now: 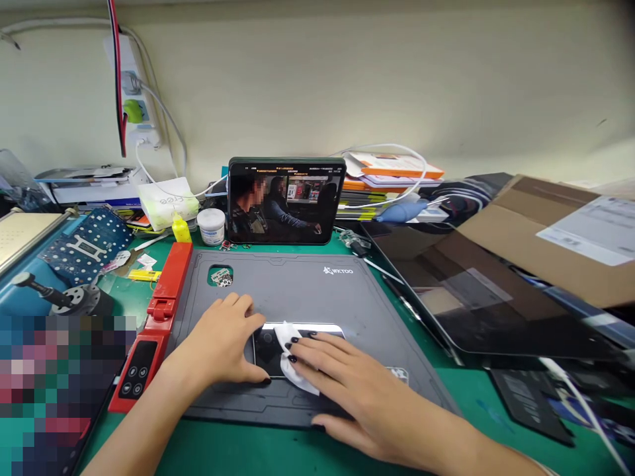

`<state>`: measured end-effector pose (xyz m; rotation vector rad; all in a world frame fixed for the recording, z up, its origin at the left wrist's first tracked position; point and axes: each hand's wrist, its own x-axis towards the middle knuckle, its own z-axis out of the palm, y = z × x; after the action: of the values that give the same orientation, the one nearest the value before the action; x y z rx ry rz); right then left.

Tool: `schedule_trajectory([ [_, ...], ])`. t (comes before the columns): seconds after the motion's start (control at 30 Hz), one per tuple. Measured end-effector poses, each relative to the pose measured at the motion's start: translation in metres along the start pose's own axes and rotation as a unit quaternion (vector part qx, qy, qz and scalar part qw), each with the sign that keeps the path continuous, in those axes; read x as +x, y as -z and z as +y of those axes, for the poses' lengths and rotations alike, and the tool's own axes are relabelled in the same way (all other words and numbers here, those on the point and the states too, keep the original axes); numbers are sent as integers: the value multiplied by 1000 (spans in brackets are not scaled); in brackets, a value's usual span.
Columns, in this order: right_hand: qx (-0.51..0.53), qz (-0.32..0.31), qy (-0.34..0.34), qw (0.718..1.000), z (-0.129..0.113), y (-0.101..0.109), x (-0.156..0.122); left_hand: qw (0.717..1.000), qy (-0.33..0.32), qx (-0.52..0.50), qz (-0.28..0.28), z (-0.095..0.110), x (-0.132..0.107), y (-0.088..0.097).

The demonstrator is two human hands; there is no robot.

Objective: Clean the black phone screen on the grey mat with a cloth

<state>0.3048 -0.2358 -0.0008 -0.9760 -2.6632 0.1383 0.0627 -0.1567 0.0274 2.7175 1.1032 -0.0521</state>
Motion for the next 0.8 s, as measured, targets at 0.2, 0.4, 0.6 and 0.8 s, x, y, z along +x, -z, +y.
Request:
schedule_trajectory([
  [0.2, -4, 16, -39, 999, -1, -3, 2, 1000, -4, -11, 16, -2, 1, -3],
  [0.4, 40, -77, 8, 996, -9, -5, 14, 1000, -1, -23, 5, -4, 3, -3],
  [0.6, -28, -8, -57, 998, -3, -7, 6, 999, 5, -31, 8, -3, 3, -3],
  [0.8, -133, 38, -102, 985, -7, -2, -5, 1000, 5, -26, 6, -4, 3, -5],
])
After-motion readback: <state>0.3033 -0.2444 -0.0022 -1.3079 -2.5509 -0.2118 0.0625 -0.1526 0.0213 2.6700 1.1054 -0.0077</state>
